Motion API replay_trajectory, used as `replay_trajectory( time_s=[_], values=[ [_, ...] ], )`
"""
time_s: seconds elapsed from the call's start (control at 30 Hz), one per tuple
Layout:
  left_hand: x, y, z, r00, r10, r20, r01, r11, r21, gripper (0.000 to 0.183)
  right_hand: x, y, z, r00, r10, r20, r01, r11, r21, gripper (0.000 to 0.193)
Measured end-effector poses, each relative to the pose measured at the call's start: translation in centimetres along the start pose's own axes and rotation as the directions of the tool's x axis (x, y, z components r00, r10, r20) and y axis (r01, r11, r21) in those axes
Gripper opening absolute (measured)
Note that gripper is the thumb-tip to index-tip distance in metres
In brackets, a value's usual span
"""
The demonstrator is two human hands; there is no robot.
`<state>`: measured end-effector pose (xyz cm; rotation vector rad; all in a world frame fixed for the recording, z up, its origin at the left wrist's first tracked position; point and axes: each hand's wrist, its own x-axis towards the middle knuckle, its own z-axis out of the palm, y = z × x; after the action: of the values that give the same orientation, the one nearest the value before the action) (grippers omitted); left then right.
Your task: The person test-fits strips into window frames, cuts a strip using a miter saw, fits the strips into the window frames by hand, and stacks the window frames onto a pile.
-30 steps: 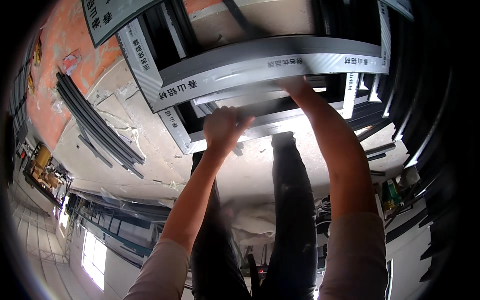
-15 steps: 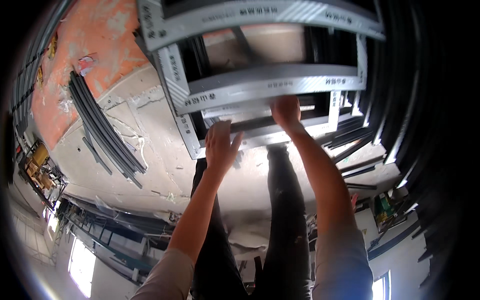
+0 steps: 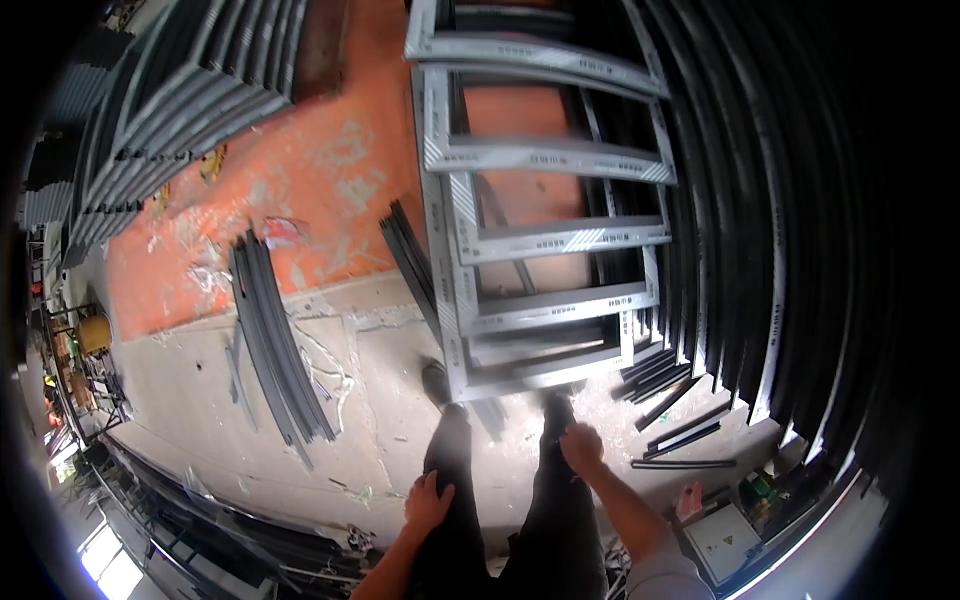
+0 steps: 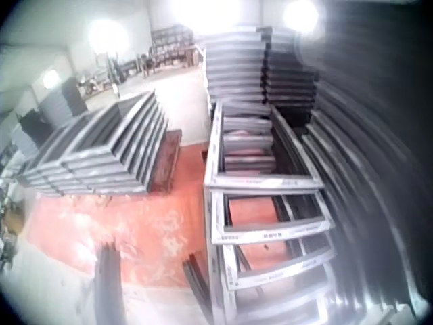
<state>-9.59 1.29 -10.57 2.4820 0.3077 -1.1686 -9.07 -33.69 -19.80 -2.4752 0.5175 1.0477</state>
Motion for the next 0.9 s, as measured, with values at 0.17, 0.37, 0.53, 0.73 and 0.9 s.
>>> replay_trajectory(
  time_s=[0.17, 0.37, 0.53, 0.73, 0.9],
  values=[
    [-2.4, -0.9, -5.9, 0.979, -0.021, 0.201, 0.015, 0.999, 0.031, 0.083, -10.3, -4.9, 1.8, 0.995, 0.054, 0.082, -0.051, 0.998, -0.038, 0.036],
    [-3.7, -7.5, -7.4, 0.901, 0.009, 0.433, 0.070, 0.984, -0.165, 0.092, -17.6, -13.8, -1.7, 0.991, -0.123, 0.046, 0.131, 0.964, -0.233, 0.047],
    [-6.8, -8.6, -9.1, 0.918, 0.050, 0.394, 0.123, 0.907, -0.402, 0.086, -18.2, -13.2, 2.9, 0.945, -0.147, 0.293, 0.060, 0.956, 0.288, 0.053],
    [-7.7, -13.1, -4.9, 0.837, 0.144, 0.528, 0.283, 0.713, -0.642, 0.054, -20.6, -8.7, 4.0, 0.939, -0.236, 0.250, 0.139, 0.926, 0.350, 0.053],
    [-8.0, -13.3, -2.0, 0.867, 0.179, 0.465, 0.067, 0.883, -0.465, 0.067, -23.2, 1.8, 7.4, 0.975, -0.041, 0.218, -0.159, 0.554, 0.817, 0.029]
  ],
)
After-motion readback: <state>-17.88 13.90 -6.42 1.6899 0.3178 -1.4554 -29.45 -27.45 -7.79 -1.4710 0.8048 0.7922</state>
